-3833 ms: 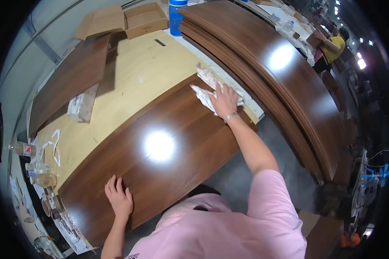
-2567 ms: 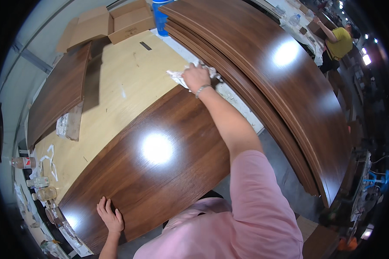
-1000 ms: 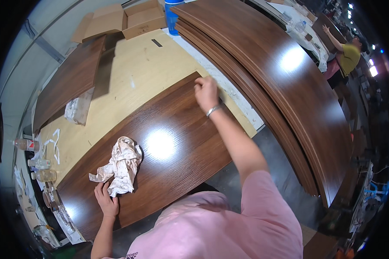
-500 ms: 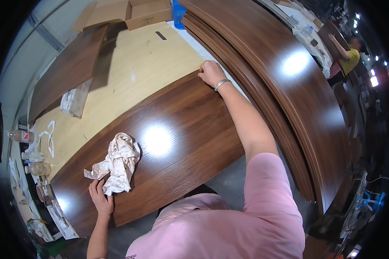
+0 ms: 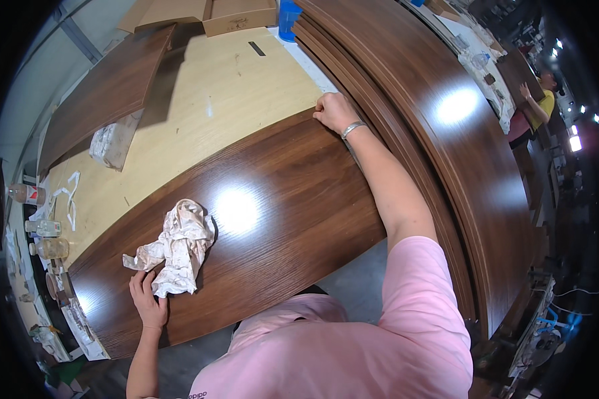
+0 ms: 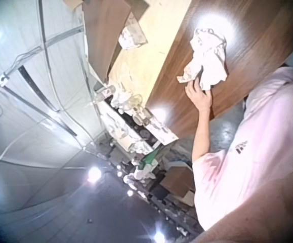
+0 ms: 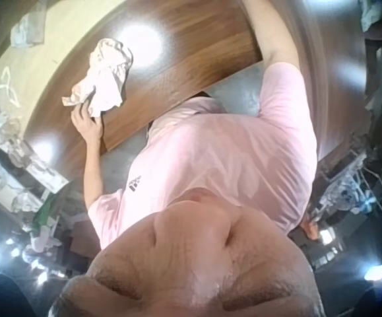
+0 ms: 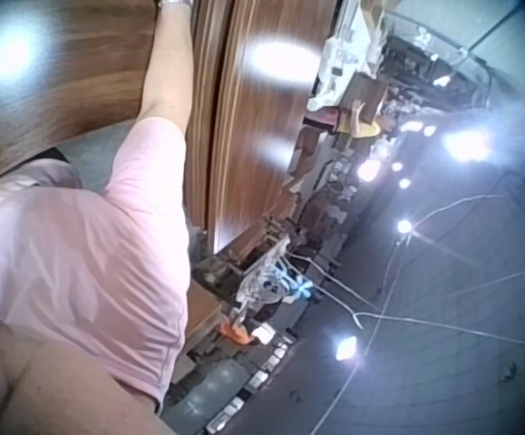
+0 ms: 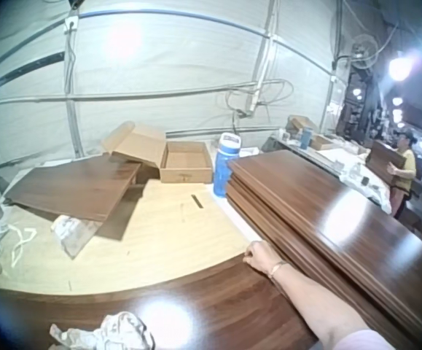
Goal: The person cleans a wood-grain furniture panel by wiping the surface with a white cloth, applying a liquid from a bottle to the cloth, and then rubbing specific spots on the panel using a small block.
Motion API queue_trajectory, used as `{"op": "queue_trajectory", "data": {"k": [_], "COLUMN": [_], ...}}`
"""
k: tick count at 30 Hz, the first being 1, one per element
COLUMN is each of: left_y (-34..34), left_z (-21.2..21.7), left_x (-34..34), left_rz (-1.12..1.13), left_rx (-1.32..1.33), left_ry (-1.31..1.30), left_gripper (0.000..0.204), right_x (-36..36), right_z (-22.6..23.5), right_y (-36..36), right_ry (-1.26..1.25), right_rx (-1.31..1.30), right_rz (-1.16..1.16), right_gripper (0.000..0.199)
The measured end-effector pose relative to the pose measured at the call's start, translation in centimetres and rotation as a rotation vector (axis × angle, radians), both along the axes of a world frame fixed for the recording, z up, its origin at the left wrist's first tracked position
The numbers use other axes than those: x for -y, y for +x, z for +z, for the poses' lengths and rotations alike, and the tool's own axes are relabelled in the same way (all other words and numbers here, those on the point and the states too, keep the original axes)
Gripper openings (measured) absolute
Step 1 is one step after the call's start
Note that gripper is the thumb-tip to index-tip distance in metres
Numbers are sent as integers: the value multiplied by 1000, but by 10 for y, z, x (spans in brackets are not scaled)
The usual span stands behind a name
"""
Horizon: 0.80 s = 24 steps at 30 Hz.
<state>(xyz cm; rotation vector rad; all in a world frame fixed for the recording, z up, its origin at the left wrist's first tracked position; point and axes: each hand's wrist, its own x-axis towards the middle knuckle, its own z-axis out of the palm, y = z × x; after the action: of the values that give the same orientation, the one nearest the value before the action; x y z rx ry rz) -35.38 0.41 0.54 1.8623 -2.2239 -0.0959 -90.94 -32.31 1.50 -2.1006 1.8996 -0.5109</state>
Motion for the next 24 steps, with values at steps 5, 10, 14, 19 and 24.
{"op": "queue_trajectory", "data": {"k": [5,10,14,19,24], "left_y": [-1,0,0,0,0], "left_z": [2,1,1,1,2], "left_x": [0,0,1,0,1], "left_rz": [8,5,2,1,3], "left_rx": [-2,6,-2,-7,-8], "left_ry": [6,12,8,3,4], "left_gripper": [47,47,47,47,46], "right_x": [1,-1,2,0,0], "right_z": [0,5,-1,3,3], "right_y": [0,2,-4,-1,0], "right_ry": [-10,-6,-16,2,-8], "right_rx": [0,-29,12,-26,-24], "right_rz": [-4,19,11,31,41], "right_gripper": [16,18,14,16,17]}}
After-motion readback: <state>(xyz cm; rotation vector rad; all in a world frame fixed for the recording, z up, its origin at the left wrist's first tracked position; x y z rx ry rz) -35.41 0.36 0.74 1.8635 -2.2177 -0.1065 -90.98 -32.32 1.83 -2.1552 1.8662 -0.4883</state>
